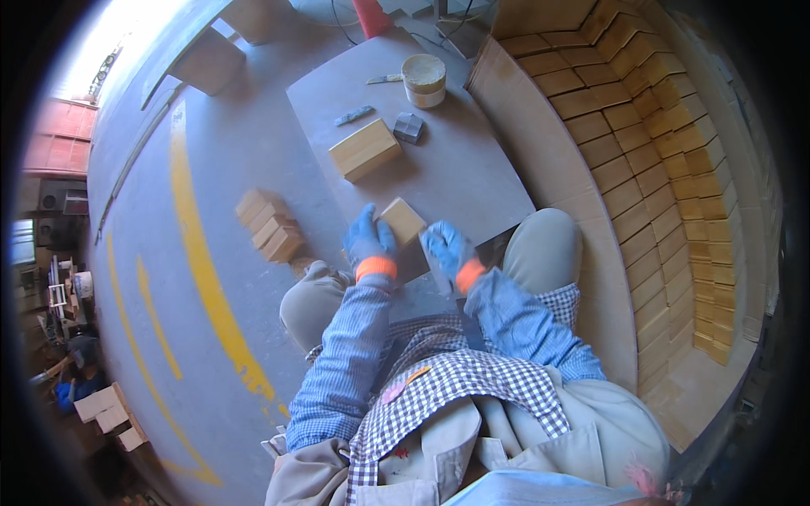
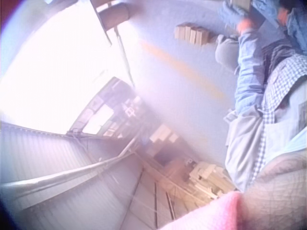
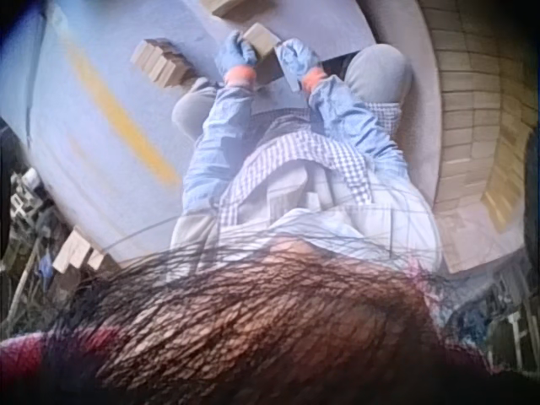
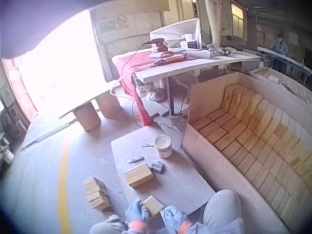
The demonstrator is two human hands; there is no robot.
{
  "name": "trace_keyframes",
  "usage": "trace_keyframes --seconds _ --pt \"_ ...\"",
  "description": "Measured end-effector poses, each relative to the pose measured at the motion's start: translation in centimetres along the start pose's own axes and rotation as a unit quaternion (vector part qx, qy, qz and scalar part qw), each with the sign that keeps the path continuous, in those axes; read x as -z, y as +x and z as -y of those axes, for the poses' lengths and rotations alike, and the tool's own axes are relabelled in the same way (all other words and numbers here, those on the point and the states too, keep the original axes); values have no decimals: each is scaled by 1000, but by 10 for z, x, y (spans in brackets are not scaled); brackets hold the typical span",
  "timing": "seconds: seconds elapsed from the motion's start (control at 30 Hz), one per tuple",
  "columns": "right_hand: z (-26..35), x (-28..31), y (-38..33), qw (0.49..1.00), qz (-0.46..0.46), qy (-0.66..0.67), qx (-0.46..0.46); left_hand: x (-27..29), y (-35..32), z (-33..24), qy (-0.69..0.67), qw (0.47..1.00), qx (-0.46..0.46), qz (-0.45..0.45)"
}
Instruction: The person sits on the floor and repeatedly picks up small wooden blocks, applies glue to their edges, and joins them together. They then place the assembled blocks into a larger wooden container.
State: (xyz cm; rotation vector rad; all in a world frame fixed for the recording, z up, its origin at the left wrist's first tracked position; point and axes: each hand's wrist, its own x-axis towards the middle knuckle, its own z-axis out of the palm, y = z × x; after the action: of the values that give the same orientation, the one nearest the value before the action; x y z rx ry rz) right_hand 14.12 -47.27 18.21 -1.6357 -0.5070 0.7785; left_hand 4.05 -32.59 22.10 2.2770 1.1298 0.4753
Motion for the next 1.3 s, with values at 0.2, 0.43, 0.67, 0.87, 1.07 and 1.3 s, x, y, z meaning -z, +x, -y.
trace_keyframes --seconds 0.2,0.43,0.67,0.87,1.07,1.3 --pt "1 8 52 999 28 -34 -24 -10 -24 2 -29 999 31 -12" --pt "8 15 -6 982 -50 -160 89 -35 14 -5 -38 988 -83 -128" --pt "45 -23 82 937 -91 -302 153 -41 16 -2 -50 986 -90 -131" --pt "46 -23 88 937 -101 -275 189 -35 14 -8 -35 986 -87 -135" --pt "32 6 11 979 -18 -200 -25 -37 14 -11 -32 986 -93 -131" --pt "14 -9 107 998 33 -48 25 -32 15 -11 -9 991 -84 -102"
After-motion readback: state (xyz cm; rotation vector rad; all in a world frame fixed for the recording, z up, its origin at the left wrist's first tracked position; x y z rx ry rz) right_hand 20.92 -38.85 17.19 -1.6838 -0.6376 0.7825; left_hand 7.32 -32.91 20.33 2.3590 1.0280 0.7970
